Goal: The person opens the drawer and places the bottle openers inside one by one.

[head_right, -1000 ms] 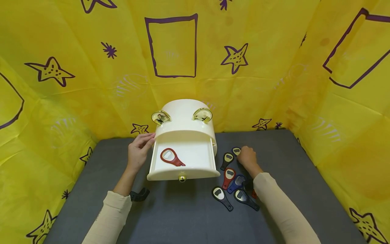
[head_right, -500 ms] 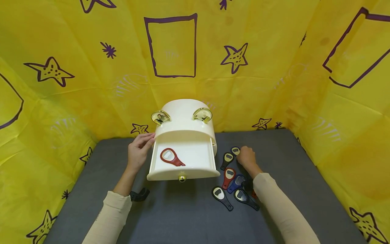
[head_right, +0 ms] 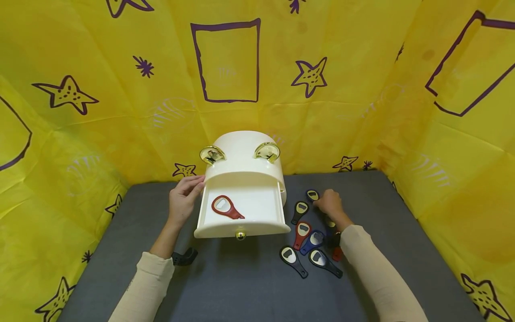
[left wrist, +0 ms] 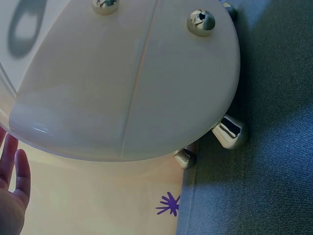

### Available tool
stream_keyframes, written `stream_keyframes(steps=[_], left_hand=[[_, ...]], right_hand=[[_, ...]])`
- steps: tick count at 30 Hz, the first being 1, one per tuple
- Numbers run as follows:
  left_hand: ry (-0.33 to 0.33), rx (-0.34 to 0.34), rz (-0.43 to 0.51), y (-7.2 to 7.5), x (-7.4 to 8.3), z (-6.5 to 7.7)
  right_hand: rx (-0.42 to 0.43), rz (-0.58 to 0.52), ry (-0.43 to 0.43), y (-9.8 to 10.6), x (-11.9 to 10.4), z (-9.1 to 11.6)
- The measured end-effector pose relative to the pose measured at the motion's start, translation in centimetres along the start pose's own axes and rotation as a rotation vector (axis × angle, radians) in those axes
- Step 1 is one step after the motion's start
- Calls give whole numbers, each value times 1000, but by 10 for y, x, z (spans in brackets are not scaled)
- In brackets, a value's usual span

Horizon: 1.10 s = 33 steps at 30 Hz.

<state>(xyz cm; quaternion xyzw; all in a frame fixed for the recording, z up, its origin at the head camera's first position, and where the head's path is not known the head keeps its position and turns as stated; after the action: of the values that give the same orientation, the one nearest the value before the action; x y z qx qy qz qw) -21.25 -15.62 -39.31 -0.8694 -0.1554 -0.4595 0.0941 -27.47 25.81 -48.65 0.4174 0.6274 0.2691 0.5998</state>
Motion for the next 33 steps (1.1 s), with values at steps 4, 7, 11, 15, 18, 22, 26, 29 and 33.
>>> stream_keyframes(steps=[4,7,11,15,18,22,26,29,33], left_hand=[[-8,4,2,0,0,-1],[-12,1,0,1,0,-2],[-14,-4,-2,1,0,-2],[-10,-16,-2,1,1,-2],[-12,-22,-2,1,1,-2],[-18,-26,-2,1,1,-2],[-15,-31,-5,1,0,-1],[-13,-32,-10,1,0,0],[-17,-31,-11,1,0,0]], right_hand=[[30,-42,15,10,-2,-4],[32,-44,36,21,-6,-6],[9,-28,48,37,-11,-12],[-3,-34,41,51,-15,-15],[-3,-61,38,60,-21,-15],[10,-85,66,71,-30,-13],[22,-97,113,82,-38,-12],[6,-114,126,93,-46,-12],[-13,-133,127,107,-59,-12]])
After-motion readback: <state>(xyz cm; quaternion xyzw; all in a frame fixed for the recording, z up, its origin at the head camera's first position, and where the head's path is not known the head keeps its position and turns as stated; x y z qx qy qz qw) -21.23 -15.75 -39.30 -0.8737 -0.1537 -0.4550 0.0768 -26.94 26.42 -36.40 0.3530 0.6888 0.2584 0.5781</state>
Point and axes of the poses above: each hand's wrist, its own z-axis away from the middle knuckle, its own y-axis out of the back of the hand, x = y × z, the point moved 1 cm from there along -z, towards the middle knuckle, and after that the axes turned 11 degrees about x, right-handed, at the moved point
